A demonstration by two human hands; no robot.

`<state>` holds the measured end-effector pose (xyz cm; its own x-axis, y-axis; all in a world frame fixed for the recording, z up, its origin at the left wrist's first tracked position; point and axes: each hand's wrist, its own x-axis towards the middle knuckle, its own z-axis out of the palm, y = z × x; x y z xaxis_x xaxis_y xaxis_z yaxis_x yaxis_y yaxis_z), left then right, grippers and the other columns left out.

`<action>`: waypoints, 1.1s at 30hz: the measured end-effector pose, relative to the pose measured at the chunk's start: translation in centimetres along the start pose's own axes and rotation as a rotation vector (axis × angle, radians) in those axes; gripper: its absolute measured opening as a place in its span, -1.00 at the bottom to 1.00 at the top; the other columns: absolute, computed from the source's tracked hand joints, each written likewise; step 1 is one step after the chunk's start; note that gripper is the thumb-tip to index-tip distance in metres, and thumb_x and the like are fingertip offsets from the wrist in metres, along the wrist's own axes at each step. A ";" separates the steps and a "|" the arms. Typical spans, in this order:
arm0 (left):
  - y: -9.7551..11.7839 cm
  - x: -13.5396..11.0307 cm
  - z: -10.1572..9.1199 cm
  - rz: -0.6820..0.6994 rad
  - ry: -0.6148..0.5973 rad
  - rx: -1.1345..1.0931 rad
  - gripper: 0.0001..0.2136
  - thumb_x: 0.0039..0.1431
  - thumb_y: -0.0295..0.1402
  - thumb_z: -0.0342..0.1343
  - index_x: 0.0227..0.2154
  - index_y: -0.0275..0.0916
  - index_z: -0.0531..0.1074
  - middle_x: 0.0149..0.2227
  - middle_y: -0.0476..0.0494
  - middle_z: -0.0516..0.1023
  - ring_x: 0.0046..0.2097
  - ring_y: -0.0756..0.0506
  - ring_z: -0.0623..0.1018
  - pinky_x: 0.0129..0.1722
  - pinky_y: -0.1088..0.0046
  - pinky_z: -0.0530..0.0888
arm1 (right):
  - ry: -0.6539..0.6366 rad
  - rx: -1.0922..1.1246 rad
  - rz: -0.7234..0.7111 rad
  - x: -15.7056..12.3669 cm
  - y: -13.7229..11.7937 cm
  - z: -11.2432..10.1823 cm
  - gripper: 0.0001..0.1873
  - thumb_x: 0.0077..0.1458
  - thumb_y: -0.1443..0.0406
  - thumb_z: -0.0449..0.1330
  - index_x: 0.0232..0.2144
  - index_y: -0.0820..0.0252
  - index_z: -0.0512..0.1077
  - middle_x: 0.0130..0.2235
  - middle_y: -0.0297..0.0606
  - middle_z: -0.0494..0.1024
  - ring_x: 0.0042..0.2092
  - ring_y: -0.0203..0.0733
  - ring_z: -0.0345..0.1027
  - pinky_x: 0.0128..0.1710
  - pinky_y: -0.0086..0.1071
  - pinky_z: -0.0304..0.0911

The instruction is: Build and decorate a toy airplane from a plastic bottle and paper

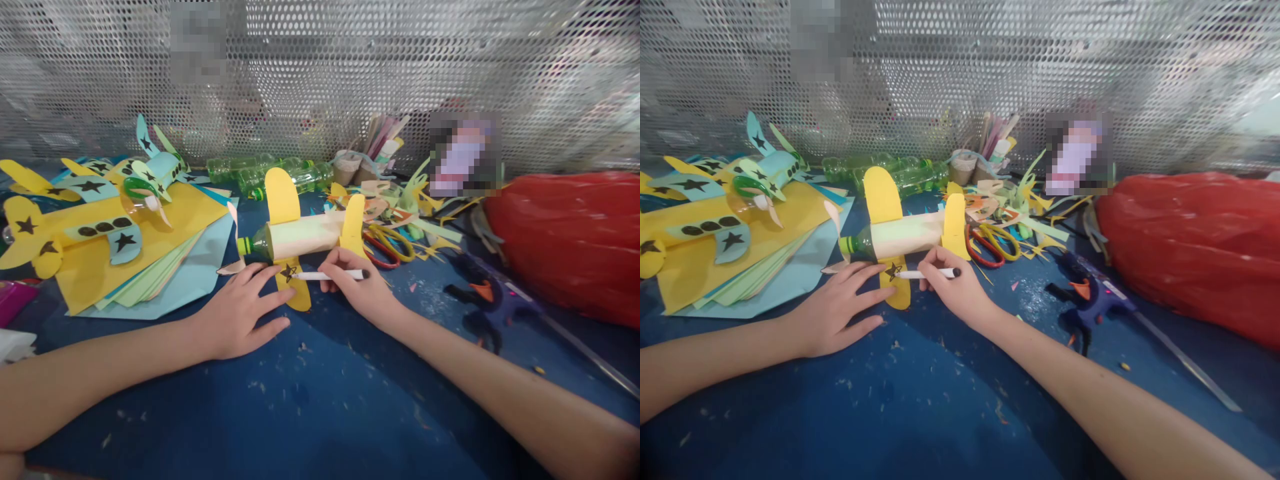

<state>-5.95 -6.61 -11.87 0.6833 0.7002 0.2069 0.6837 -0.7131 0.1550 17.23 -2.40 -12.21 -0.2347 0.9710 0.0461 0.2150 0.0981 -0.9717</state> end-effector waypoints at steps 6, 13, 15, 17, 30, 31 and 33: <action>0.0 -0.1 0.1 0.005 -0.001 0.006 -0.59 0.35 -0.11 -0.15 0.13 -0.16 0.35 0.23 -0.34 0.21 0.22 -0.39 0.20 0.13 -0.13 0.26 | 0.019 -0.008 -0.004 0.0 -0.2 -0.1 -0.80 0.07 0.22 0.15 -0.53 0.15 0.28 -0.62 -0.42 0.43 -0.54 -0.37 0.24 -0.48 -0.44 0.17; 0.0 0.0 0.0 0.008 0.006 0.004 -0.59 0.35 -0.11 -0.14 0.12 -0.16 0.35 0.23 -0.32 0.22 0.22 -0.38 0.20 0.13 -0.13 0.27 | 0.015 -0.005 -0.010 0.0 -0.1 0.0 -0.80 0.07 0.21 0.15 -0.52 0.14 0.27 -0.61 -0.42 0.43 -0.54 -0.36 0.23 -0.49 -0.43 0.16; 0.0 0.0 0.0 0.009 0.008 0.005 -0.60 0.35 -0.11 -0.14 0.12 -0.16 0.35 0.23 -0.32 0.22 0.22 -0.38 0.20 0.13 -0.13 0.27 | 0.013 -0.003 -0.009 0.0 -0.1 0.0 -0.80 0.07 0.21 0.15 -0.53 0.14 0.27 -0.61 -0.42 0.43 -0.54 -0.36 0.24 -0.48 -0.43 0.15; 0.0 0.0 0.0 0.006 0.003 0.007 -0.59 0.35 -0.11 -0.14 0.12 -0.15 0.35 0.23 -0.32 0.22 0.22 -0.38 0.20 0.13 -0.13 0.27 | 0.010 -0.002 -0.009 0.0 0.0 0.0 -0.80 0.07 0.22 0.15 -0.53 0.14 0.27 -0.61 -0.42 0.43 -0.54 -0.35 0.24 -0.48 -0.43 0.16; -0.1 -0.1 0.1 0.011 -0.004 0.007 -0.59 0.35 -0.11 -0.14 0.12 -0.16 0.34 0.23 -0.34 0.21 0.22 -0.39 0.20 0.13 -0.13 0.26 | 0.010 -0.013 -0.010 0.0 0.3 -0.1 -0.81 0.09 0.24 0.13 -0.53 0.14 0.28 -0.60 -0.44 0.43 -0.53 -0.35 0.24 -0.46 -0.43 0.17; -0.2 -0.1 0.1 0.012 -0.005 0.007 -0.59 0.35 -0.11 -0.14 0.13 -0.15 0.34 0.23 -0.34 0.21 0.22 -0.39 0.20 0.13 -0.13 0.26 | 0.009 -0.013 -0.011 0.0 0.3 -0.1 -0.81 0.09 0.24 0.13 -0.53 0.14 0.29 -0.60 -0.44 0.43 -0.53 -0.35 0.24 -0.46 -0.43 0.17; -0.2 -0.1 0.1 0.011 -0.002 0.007 -0.59 0.35 -0.11 -0.13 0.13 -0.15 0.34 0.23 -0.33 0.21 0.22 -0.38 0.20 0.13 -0.13 0.26 | 0.007 -0.016 -0.009 -0.1 0.2 -0.1 -0.81 0.09 0.24 0.13 -0.53 0.15 0.29 -0.60 -0.43 0.43 -0.52 -0.35 0.24 -0.46 -0.43 0.17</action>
<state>-6.10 -6.54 -12.05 0.6913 0.6923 0.2072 0.6780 -0.7206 0.1455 17.41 -2.41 -12.37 -0.2302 0.9715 0.0569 0.2279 0.1106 -0.9674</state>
